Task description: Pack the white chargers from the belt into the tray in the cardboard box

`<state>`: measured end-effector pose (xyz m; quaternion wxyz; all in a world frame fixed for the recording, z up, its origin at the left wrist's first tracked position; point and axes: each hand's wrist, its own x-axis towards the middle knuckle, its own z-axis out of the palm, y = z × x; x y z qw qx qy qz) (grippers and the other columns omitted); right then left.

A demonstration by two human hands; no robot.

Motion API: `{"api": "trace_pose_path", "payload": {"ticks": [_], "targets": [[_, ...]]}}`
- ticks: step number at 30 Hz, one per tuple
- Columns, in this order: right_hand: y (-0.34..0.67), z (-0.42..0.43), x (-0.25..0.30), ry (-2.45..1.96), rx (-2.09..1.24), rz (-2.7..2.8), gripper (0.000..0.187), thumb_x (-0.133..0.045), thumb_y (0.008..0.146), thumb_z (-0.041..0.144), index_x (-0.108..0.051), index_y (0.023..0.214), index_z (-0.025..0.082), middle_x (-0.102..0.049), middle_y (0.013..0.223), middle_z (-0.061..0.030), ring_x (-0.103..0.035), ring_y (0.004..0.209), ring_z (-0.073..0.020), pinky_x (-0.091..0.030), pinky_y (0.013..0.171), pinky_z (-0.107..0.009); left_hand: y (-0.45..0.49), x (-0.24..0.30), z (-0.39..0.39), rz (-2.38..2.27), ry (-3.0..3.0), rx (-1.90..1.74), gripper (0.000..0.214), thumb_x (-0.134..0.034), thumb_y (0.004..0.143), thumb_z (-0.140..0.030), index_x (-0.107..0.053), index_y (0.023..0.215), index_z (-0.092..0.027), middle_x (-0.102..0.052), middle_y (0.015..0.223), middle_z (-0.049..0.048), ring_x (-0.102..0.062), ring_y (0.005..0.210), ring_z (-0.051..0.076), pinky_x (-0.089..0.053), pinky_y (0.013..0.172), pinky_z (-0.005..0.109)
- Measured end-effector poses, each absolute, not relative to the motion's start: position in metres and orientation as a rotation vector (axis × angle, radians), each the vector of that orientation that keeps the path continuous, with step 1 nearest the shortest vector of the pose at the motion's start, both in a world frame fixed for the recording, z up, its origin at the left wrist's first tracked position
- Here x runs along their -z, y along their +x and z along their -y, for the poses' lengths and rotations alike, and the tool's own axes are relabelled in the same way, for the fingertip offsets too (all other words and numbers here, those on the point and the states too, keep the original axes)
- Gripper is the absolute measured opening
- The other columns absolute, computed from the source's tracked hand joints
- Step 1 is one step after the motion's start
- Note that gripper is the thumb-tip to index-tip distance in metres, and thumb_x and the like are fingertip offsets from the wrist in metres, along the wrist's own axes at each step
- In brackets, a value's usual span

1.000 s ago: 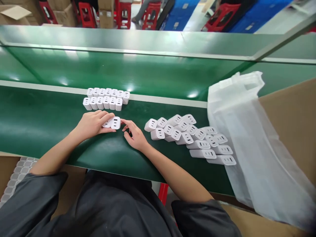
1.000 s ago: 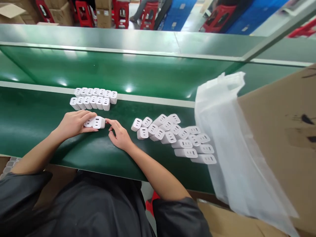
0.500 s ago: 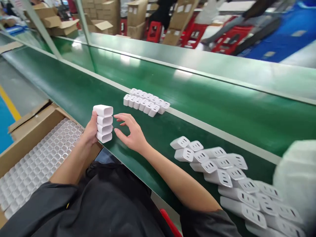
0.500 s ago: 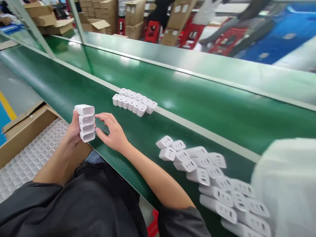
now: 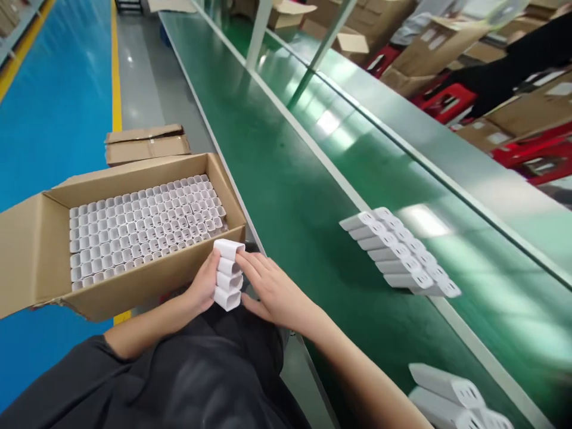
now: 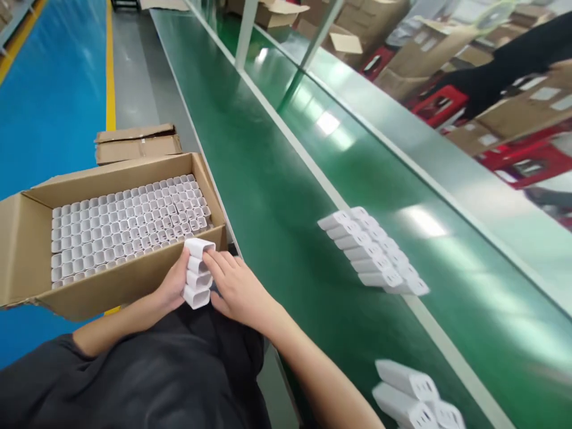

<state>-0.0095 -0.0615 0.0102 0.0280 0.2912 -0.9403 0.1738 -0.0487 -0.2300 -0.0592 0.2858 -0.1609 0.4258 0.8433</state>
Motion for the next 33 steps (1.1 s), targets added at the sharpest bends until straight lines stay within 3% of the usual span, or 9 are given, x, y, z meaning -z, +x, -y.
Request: {"api": "trace_pose_path", "payload": {"ticks": [4,10,14,19,22,27,29,33], "targets": [[-0.034,0.083,0.007,0.902,-0.768,2.955,0.06,-0.061,0.085,0.02,-0.039,0.141,0.016,-0.057,0.134,-0.0187,-0.056,0.118,-0.0325,-0.053,0.096,-0.051,-0.058,0.076,0.249,-1.189,-0.431,-2.306,0.056,-0.074,0.074,-0.067,-0.069,0.103,-0.02,-0.071,0.085,0.0028,-0.063,0.074,0.015,-0.05,0.069,0.024],[-0.069,0.099,0.021,0.939,-0.806,3.005,0.051,-0.066,0.088,0.032,-0.048,0.132,0.012,-0.062,0.122,-0.0205,-0.058,0.104,-0.0329,-0.054,0.087,-0.05,-0.073,0.09,0.269,-1.178,-0.49,-2.23,0.064,-0.065,0.078,-0.073,-0.065,0.116,-0.022,-0.071,0.1,0.006,-0.064,0.088,0.018,-0.05,0.08,0.027],[-0.094,0.102,0.012,0.983,-1.203,2.978,0.051,-0.071,0.087,0.045,-0.054,0.127,0.018,-0.064,0.122,-0.0153,-0.059,0.106,-0.0286,-0.054,0.091,-0.045,-0.084,0.093,0.291,-1.303,-0.417,-2.124,0.062,-0.061,0.081,-0.073,-0.064,0.117,-0.022,-0.069,0.094,0.005,-0.059,0.081,0.017,-0.049,0.074,0.027],[-0.129,0.115,0.012,0.69,-1.505,2.808,0.016,-0.061,0.095,0.033,-0.065,0.104,0.021,-0.072,0.103,-0.0086,-0.065,0.101,-0.0225,-0.055,0.09,-0.037,-0.114,0.089,0.306,-1.606,-0.281,-2.095,0.052,-0.065,0.083,-0.067,-0.066,0.114,-0.026,-0.067,0.098,0.0039,-0.059,0.085,0.018,-0.05,0.076,0.026],[-0.16,0.103,0.014,0.593,-1.468,2.77,0.013,-0.055,0.093,0.022,-0.068,0.093,0.021,-0.073,0.097,-0.0058,-0.069,0.092,-0.02,-0.056,0.084,-0.034,-0.137,0.086,0.307,-1.66,-0.267,-2.082,0.054,-0.064,0.082,-0.069,-0.063,0.115,-0.026,-0.065,0.088,0.0017,-0.057,0.072,0.015,-0.048,0.064,0.024],[-0.213,0.056,0.009,0.888,-1.014,3.108,0.025,-0.049,0.086,0.013,-0.073,0.091,0.016,-0.073,0.099,-0.007,-0.069,0.084,-0.0189,-0.054,0.078,-0.03,-0.158,0.087,0.311,-1.6,-0.486,-2.164,0.062,-0.064,0.076,-0.077,-0.058,0.111,-0.025,-0.059,0.074,-0.0025,-0.055,0.056,0.012,-0.046,0.048,0.021],[-0.225,0.049,0.013,1.066,-0.556,3.345,0.025,-0.051,0.085,0.013,-0.075,0.093,0.013,-0.073,0.1,-0.0102,-0.069,0.083,-0.0204,-0.053,0.078,-0.031,-0.16,0.089,0.313,-1.573,-0.549,-2.199,0.065,-0.066,0.073,-0.078,-0.058,0.109,-0.024,-0.06,0.074,-0.0023,-0.057,0.057,0.012,-0.048,0.048,0.021],[-0.231,0.064,0.036,1.388,0.448,3.489,0.023,-0.057,0.086,0.016,-0.078,0.093,0.009,-0.073,0.105,-0.0171,-0.069,0.098,-0.0267,-0.042,0.105,-0.04,-0.161,0.094,0.313,-1.519,-0.625,-2.25,0.067,-0.068,0.071,-0.078,-0.06,0.109,-0.024,-0.062,0.077,-0.0012,-0.058,0.059,0.012,-0.05,0.049,0.022]]}}
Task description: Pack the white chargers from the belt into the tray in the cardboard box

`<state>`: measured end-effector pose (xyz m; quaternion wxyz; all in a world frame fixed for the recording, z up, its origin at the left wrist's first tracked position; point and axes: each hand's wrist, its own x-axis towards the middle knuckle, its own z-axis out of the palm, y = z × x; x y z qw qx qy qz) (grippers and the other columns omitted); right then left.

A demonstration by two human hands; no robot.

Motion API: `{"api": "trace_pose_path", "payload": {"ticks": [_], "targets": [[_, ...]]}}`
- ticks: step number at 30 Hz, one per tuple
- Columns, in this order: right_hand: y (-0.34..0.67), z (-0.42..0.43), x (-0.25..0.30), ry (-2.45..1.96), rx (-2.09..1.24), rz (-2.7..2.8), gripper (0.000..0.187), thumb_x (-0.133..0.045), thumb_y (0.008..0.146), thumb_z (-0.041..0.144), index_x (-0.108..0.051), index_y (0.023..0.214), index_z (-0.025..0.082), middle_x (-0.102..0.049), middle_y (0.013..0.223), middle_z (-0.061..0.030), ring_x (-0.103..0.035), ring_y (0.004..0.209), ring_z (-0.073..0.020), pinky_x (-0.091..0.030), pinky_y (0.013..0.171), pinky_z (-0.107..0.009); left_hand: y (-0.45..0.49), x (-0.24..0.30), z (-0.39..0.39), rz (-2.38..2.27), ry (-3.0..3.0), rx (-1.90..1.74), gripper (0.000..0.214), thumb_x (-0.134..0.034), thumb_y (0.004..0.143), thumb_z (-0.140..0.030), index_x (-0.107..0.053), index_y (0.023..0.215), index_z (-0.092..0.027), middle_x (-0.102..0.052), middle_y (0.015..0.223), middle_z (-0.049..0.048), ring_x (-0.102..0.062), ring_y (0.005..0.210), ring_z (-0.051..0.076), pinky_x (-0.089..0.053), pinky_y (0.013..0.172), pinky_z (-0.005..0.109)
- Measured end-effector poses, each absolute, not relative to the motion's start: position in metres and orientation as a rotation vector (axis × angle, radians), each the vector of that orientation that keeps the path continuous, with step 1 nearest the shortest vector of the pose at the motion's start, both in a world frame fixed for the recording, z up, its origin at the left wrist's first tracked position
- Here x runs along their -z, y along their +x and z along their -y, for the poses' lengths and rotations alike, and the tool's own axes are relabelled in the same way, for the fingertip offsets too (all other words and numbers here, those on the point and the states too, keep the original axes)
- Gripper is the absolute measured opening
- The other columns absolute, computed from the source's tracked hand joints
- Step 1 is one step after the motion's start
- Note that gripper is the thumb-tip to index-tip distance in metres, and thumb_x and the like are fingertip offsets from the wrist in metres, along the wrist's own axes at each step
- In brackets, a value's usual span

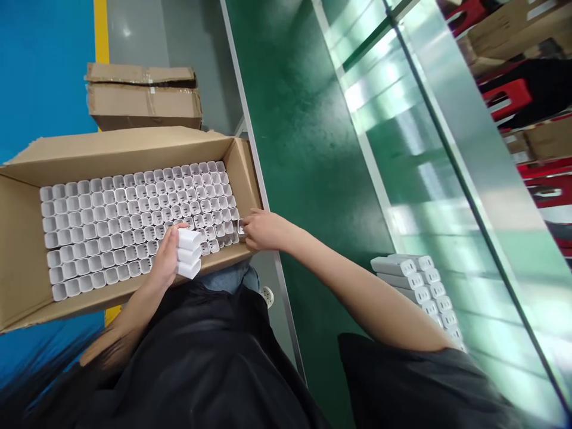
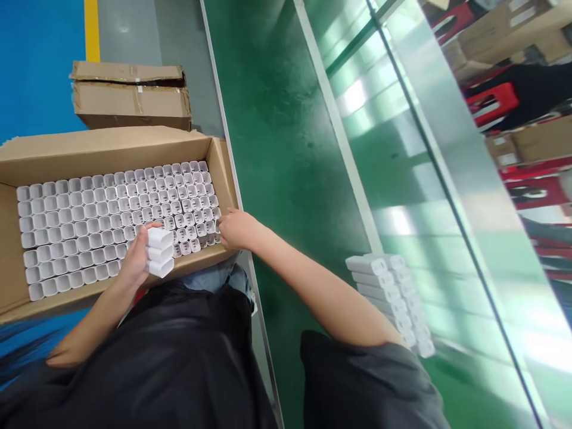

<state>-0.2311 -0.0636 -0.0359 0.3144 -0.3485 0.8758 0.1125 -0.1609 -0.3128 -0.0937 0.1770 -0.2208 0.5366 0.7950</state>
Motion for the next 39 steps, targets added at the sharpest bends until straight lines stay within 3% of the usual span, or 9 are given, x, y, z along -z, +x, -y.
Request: {"api": "trace_pose_path", "payload": {"ticks": [2,8,13,18,20,23,27,35,39], "targets": [[-0.231,0.073,0.05,-0.9,-0.405,-2.265,0.024,-0.056,0.087,0.014,-0.078,0.096,0.01,-0.074,0.108,-0.0175,-0.069,0.103,-0.0264,-0.034,0.112,-0.043,-0.162,0.096,0.313,-1.459,-0.668,-2.268,0.066,-0.068,0.072,-0.078,-0.06,0.109,-0.024,-0.064,0.079,-0.0004,-0.061,0.061,0.014,-0.053,0.051,0.025],[-0.233,0.083,0.088,-0.817,-0.459,-2.205,0.019,-0.066,0.08,0.014,-0.08,0.092,0.019,-0.076,0.107,-0.0131,-0.062,0.118,-0.0291,-0.029,0.116,-0.049,-0.164,0.1,0.314,-1.413,-0.696,-2.309,0.057,-0.066,0.078,-0.073,-0.061,0.107,-0.024,-0.067,0.079,0.0008,-0.064,0.062,0.016,-0.055,0.052,0.027],[-0.24,0.096,0.106,-0.738,-0.483,-2.158,0.026,-0.071,0.073,0.016,-0.079,0.097,0.022,-0.072,0.118,-0.0129,-0.054,0.128,-0.0326,-0.025,0.118,-0.05,-0.163,0.103,0.314,-1.394,-0.691,-2.343,0.057,-0.07,0.075,-0.071,-0.064,0.106,-0.023,-0.066,0.076,0.0,-0.062,0.058,0.013,-0.051,0.047,0.022],[-0.252,0.105,0.078,-0.717,-0.423,-2.159,0.022,-0.066,0.077,0.01,-0.076,0.094,0.017,-0.074,0.105,-0.0142,-0.065,0.108,-0.0295,-0.041,0.105,-0.047,-0.164,0.108,0.314,-1.354,-0.677,-2.337,0.053,-0.068,0.079,-0.069,-0.066,0.106,-0.024,-0.068,0.079,0.0016,-0.065,0.061,0.016,-0.055,0.05,0.026],[-0.25,0.108,0.054,-0.748,-0.379,-2.224,0.025,-0.058,0.085,0.01,-0.073,0.105,0.014,-0.072,0.108,-0.0158,-0.066,0.105,-0.0283,-0.046,0.098,-0.043,-0.166,0.109,0.314,-1.304,-0.725,-2.337,0.051,-0.066,0.081,-0.068,-0.066,0.105,-0.023,-0.069,0.08,0.0019,-0.066,0.061,0.017,-0.056,0.051,0.028],[-0.234,0.118,0.028,-0.965,-0.005,-2.442,0.031,-0.048,0.098,0.021,-0.063,0.124,0.014,-0.066,0.119,-0.0158,-0.063,0.109,-0.0263,-0.05,0.09,-0.038,-0.169,0.108,0.313,-1.21,-0.873,-2.378,0.045,-0.061,0.088,-0.063,-0.067,0.101,-0.021,-0.07,0.078,0.0013,-0.065,0.059,0.016,-0.054,0.051,0.027],[-0.207,0.14,0.033,-1.282,0.568,-2.579,0.039,-0.062,0.094,0.035,-0.06,0.124,0.01,-0.062,0.123,-0.0152,-0.058,0.111,-0.0269,-0.05,0.091,-0.038,-0.173,0.102,0.311,-1.123,-1.078,-2.434,0.041,-0.046,0.1,-0.052,-0.068,0.095,-0.018,-0.071,0.076,0.0012,-0.065,0.059,0.013,-0.052,0.054,0.024],[-0.221,0.136,0.045,-1.383,0.71,-2.426,0.037,-0.065,0.087,0.021,-0.06,0.123,0.014,-0.063,0.125,-0.0137,-0.059,0.112,-0.0255,-0.049,0.09,-0.037,-0.171,0.098,0.311,-1.059,-0.924,-2.465,0.049,-0.035,0.102,-0.055,-0.067,0.1,-0.018,-0.072,0.088,0.0046,-0.067,0.076,0.017,-0.055,0.069,0.027],[-0.245,0.101,0.031,-1.27,0.329,-2.286,0.045,-0.063,0.082,0.01,-0.06,0.127,0.017,-0.063,0.126,-0.0103,-0.066,0.102,-0.0232,-0.049,0.076,-0.031,-0.171,0.103,0.314,-1.215,-0.838,-2.456,0.043,-0.039,0.099,-0.056,-0.064,0.107,-0.021,-0.071,0.11,0.0082,-0.065,0.102,0.021,-0.055,0.082,0.033]]}}
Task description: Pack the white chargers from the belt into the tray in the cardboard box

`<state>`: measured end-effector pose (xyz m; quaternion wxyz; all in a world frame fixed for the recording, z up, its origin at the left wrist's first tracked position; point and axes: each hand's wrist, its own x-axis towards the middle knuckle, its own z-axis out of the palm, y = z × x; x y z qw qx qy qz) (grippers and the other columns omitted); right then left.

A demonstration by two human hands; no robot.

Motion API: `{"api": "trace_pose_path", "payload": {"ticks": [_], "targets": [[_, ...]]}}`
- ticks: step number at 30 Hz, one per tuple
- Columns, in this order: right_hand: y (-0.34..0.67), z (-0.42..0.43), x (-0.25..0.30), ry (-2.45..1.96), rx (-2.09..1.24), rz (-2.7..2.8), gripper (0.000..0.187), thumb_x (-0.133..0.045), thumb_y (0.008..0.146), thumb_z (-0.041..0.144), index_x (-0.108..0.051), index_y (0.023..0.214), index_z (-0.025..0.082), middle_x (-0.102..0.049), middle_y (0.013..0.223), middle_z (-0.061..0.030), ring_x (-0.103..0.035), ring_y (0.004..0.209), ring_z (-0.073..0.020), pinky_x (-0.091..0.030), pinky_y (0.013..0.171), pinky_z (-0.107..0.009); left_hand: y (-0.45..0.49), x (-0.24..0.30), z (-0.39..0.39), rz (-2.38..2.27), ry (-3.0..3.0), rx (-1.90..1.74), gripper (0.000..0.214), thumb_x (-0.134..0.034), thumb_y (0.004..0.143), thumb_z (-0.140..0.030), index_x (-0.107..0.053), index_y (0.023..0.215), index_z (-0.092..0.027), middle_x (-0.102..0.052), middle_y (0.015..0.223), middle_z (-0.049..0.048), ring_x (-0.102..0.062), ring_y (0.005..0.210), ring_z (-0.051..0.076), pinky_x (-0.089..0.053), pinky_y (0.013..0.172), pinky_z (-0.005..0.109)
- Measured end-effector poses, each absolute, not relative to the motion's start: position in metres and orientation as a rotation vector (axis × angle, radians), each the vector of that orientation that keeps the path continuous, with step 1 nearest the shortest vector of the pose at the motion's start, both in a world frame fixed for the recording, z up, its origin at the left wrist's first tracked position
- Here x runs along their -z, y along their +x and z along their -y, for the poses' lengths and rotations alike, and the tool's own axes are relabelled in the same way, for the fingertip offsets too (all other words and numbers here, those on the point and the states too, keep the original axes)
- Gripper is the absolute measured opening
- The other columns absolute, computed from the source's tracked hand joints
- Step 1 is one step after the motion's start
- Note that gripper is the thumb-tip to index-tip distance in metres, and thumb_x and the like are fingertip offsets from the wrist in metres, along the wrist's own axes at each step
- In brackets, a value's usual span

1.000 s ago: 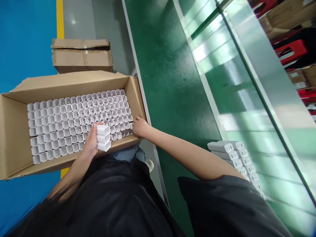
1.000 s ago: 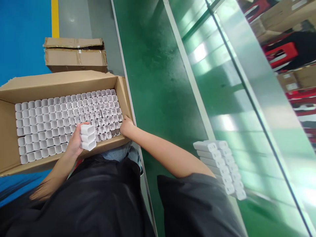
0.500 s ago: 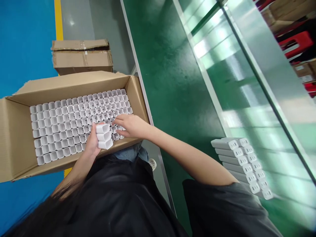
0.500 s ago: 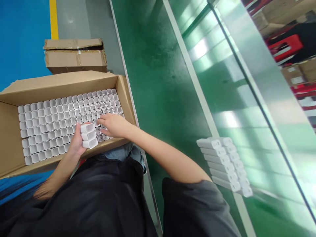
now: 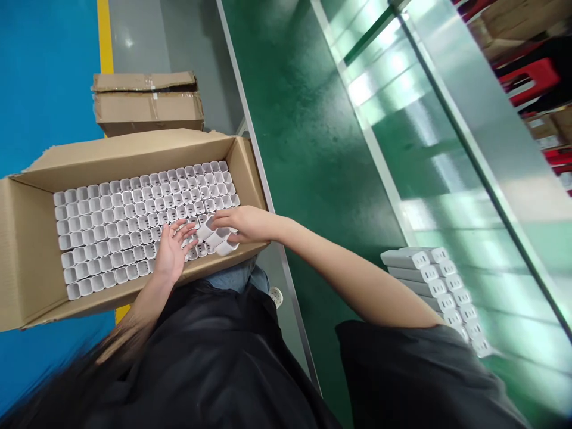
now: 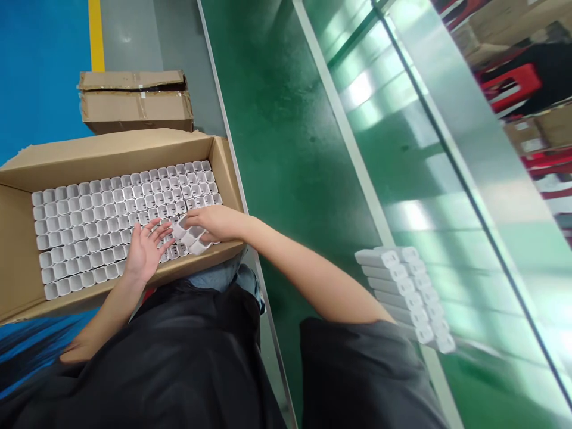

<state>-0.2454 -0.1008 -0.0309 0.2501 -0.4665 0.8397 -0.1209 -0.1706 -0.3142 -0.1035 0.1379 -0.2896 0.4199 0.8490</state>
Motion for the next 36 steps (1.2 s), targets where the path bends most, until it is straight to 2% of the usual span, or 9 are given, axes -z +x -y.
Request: {"api": "trace_pose_path", "payload": {"ticks": [3,6,10,17,23,27,31,36], "targets": [[-0.254,0.089,0.036,-1.216,-0.121,-2.167,0.046,-0.057,0.081,0.002,-0.064,0.123,0.017,-0.064,0.125,-0.0098,-0.068,0.085,-0.0201,-0.042,0.064,-0.029,-0.171,0.107,0.316,-1.266,-0.867,-2.44,0.037,-0.043,0.098,-0.053,-0.063,0.106,-0.022,-0.068,0.119,0.0098,-0.061,0.113,0.022,-0.054,0.089,0.036],[-0.253,0.091,0.049,-1.251,-0.289,-2.061,0.04,-0.05,0.084,-0.002,-0.067,0.116,0.016,-0.065,0.122,-0.0107,-0.067,0.08,-0.0183,-0.038,0.06,-0.028,-0.171,0.107,0.317,-1.272,-0.874,-2.423,0.036,-0.042,0.098,-0.051,-0.062,0.106,-0.022,-0.067,0.119,0.0106,-0.06,0.113,0.022,-0.053,0.089,0.037],[-0.246,0.096,0.063,-1.303,-0.32,-2.018,0.032,-0.048,0.09,0.002,-0.067,0.113,0.015,-0.065,0.119,-0.0129,-0.067,0.079,-0.0185,-0.037,0.06,-0.028,-0.171,0.107,0.316,-1.296,-0.871,-2.428,0.034,-0.043,0.097,-0.05,-0.062,0.106,-0.022,-0.067,0.117,0.0097,-0.061,0.109,0.021,-0.054,0.086,0.035],[-0.248,0.083,0.062,-1.369,-0.32,-1.973,0.031,-0.045,0.095,0.006,-0.065,0.115,0.018,-0.064,0.122,-0.011,-0.065,0.078,-0.0166,-0.033,0.058,-0.028,-0.17,0.11,0.316,-1.353,-0.828,-2.431,0.035,-0.051,0.093,-0.053,-0.061,0.107,-0.023,-0.067,0.115,0.008,-0.061,0.107,0.021,-0.053,0.084,0.034],[-0.255,0.082,0.058,-1.35,-0.304,-1.964,0.035,-0.049,0.09,0.003,-0.065,0.116,0.02,-0.065,0.121,-0.0078,-0.065,0.079,-0.0168,-0.032,0.058,-0.029,-0.17,0.112,0.316,-1.36,-0.789,-2.409,0.037,-0.058,0.087,-0.054,-0.061,0.107,-0.023,-0.068,0.112,0.0083,-0.062,0.104,0.021,-0.054,0.081,0.032],[-0.253,0.087,0.067,-1.361,-0.308,-1.947,0.031,-0.05,0.092,0.006,-0.066,0.115,0.019,-0.064,0.12,-0.0102,-0.066,0.079,-0.0179,-0.036,0.061,-0.029,-0.169,0.111,0.315,-1.375,-0.777,-2.408,0.037,-0.06,0.086,-0.053,-0.061,0.108,-0.023,-0.068,0.111,0.008,-0.063,0.103,0.021,-0.053,0.08,0.031],[-0.246,0.088,0.076,-1.353,-0.309,-1.97,0.035,-0.045,0.096,0.006,-0.063,0.122,0.018,-0.062,0.125,-0.0129,-0.068,0.081,-0.0186,-0.041,0.065,-0.03,-0.17,0.109,0.315,-1.374,-0.77,-2.418,0.034,-0.059,0.087,-0.05,-0.061,0.108,-0.023,-0.068,0.111,0.0083,-0.063,0.101,0.02,-0.054,0.079,0.03],[-0.235,0.091,0.079,-1.289,-0.341,-2.007,0.034,-0.04,0.098,0.008,-0.064,0.121,0.012,-0.061,0.126,-0.0175,-0.069,0.083,-0.0222,-0.042,0.065,-0.033,-0.17,0.108,0.315,-1.394,-0.746,-2.4,0.035,-0.06,0.087,-0.05,-0.06,0.108,-0.022,-0.068,0.108,0.0079,-0.063,0.1,0.02,-0.053,0.079,0.031]]}}
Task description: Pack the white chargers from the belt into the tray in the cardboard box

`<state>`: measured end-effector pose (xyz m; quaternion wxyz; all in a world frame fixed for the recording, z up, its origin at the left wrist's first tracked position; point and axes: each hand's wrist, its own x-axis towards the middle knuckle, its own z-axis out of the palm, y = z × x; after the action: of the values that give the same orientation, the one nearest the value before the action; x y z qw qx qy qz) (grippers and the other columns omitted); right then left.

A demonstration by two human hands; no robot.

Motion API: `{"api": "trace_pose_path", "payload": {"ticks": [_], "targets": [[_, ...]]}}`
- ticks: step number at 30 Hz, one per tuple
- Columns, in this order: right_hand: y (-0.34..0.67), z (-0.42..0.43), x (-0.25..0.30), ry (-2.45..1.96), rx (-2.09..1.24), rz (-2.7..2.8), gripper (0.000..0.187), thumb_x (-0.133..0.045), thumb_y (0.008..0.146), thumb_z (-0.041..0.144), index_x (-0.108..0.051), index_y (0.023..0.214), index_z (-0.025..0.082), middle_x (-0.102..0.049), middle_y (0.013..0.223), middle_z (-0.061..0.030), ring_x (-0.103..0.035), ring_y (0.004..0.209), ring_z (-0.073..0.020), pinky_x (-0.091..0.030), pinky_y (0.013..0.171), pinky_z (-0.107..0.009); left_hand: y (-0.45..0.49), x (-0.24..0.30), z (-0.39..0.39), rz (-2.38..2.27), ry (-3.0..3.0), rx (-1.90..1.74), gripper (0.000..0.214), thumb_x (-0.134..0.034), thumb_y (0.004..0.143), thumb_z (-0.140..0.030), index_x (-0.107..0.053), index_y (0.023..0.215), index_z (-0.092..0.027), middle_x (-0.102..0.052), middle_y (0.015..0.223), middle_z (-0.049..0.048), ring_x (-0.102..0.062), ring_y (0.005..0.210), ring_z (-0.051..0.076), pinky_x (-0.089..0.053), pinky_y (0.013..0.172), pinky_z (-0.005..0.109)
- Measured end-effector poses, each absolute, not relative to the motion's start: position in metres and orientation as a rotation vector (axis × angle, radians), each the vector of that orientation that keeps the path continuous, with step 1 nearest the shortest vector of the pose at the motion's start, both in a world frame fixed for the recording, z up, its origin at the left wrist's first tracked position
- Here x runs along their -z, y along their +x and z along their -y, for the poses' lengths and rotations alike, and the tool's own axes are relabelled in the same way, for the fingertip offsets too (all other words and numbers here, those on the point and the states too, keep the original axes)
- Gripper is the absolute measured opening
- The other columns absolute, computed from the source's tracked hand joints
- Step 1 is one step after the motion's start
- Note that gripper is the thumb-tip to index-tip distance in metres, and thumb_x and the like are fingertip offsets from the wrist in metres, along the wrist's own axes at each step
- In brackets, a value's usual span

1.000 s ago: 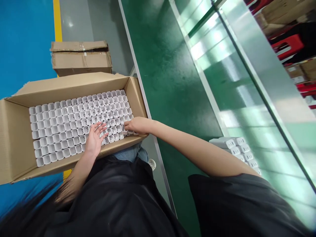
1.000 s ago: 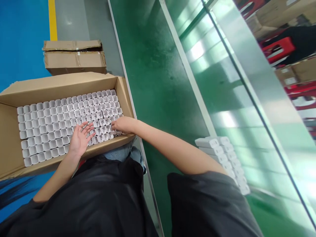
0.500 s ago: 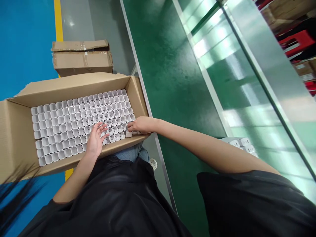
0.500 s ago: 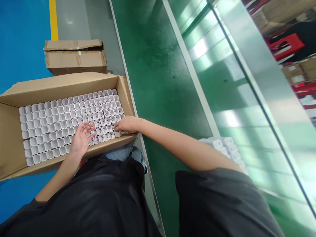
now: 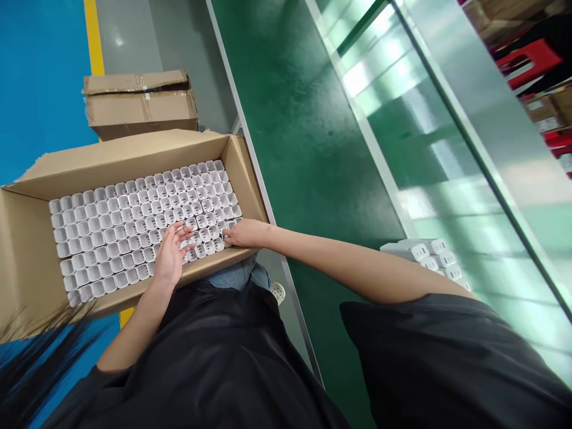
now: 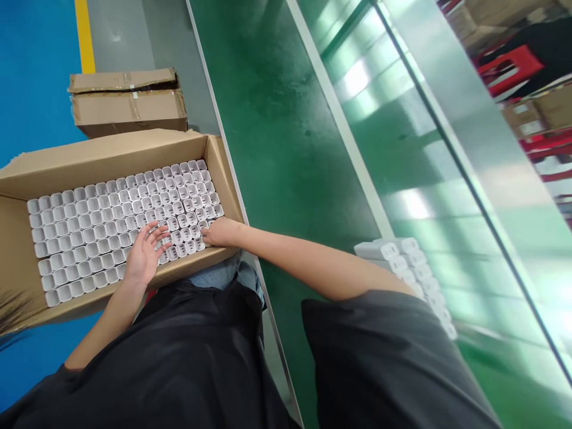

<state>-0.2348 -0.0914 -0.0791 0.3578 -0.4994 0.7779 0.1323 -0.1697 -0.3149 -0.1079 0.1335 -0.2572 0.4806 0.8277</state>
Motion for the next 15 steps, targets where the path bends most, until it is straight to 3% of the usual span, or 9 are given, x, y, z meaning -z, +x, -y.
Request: {"api": "trace_pose_path", "payload": {"ticks": [7,15], "targets": [[-0.247,0.082,0.068,-1.266,-0.257,-1.979,0.034,-0.046,0.094,0.005,-0.068,0.117,0.017,-0.063,0.127,-0.0116,-0.067,0.086,-0.0187,-0.04,0.066,-0.029,-0.169,0.11,0.315,-1.401,-0.72,-2.409,0.035,-0.06,0.087,-0.051,-0.06,0.108,-0.023,-0.068,0.107,0.0069,-0.062,0.1,0.02,-0.053,0.078,0.03],[-0.256,0.083,0.076,-1.183,-0.169,-1.944,0.053,-0.058,0.075,-0.005,-0.07,0.121,0.017,-0.063,0.131,-0.0077,-0.066,0.085,-0.018,-0.04,0.068,-0.028,-0.169,0.109,0.315,-1.419,-0.725,-2.408,0.036,-0.061,0.086,-0.052,-0.06,0.108,-0.023,-0.068,0.106,0.0067,-0.063,0.1,0.02,-0.052,0.079,0.03]]}}
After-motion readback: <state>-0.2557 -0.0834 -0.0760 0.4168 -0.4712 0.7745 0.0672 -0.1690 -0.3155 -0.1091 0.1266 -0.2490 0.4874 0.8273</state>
